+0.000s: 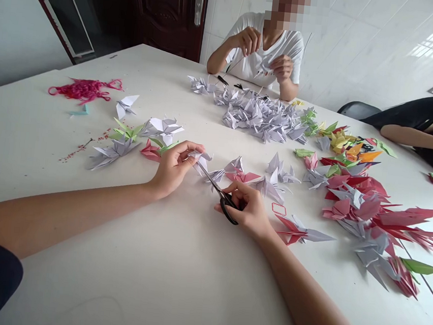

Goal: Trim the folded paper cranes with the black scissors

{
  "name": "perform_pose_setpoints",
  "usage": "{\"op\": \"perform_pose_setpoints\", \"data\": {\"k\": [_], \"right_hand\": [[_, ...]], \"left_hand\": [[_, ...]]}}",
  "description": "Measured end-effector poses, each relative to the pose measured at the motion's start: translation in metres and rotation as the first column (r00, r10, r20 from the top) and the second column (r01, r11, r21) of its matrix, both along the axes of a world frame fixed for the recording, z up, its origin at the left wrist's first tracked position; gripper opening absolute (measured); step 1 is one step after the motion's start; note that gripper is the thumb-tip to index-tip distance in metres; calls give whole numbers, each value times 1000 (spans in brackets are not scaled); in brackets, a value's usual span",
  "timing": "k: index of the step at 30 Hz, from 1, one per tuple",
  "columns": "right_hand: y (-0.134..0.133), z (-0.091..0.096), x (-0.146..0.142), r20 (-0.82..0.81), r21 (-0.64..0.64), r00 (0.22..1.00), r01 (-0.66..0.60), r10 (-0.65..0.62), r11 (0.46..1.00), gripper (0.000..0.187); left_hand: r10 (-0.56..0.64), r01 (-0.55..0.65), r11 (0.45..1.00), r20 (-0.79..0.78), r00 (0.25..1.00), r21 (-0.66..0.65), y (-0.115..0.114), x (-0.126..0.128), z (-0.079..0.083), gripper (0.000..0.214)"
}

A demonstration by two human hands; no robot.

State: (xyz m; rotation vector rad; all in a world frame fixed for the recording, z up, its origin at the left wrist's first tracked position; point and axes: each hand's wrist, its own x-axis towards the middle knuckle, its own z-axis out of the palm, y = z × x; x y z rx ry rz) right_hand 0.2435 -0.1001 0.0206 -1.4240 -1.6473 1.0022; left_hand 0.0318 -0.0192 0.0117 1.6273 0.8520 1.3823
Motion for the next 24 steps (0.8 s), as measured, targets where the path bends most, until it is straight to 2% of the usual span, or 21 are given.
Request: {"op": "perform_pose_setpoints", "data": {"k": [5, 11, 17, 24], "right_hand": [[0, -1, 0, 16, 9, 1000, 11, -11, 1000, 25], [-1, -2, -3, 38, 55, 998, 42, -45, 998, 22], [-3, -7, -3, 168, 153, 985, 12, -38, 988, 19], [-6, -9, -5, 300, 254, 949, 13, -92, 967, 21]], "left_hand": [[25, -25, 1000, 4, 1000, 2, 0, 0, 0, 12], [34, -33, 999, -39, 999, 43, 1, 0, -2, 22], [38, -34, 993, -33, 999, 109, 2, -1, -4, 25], [25, -22, 999, -53, 998, 45, 0, -1, 0, 22]]}}
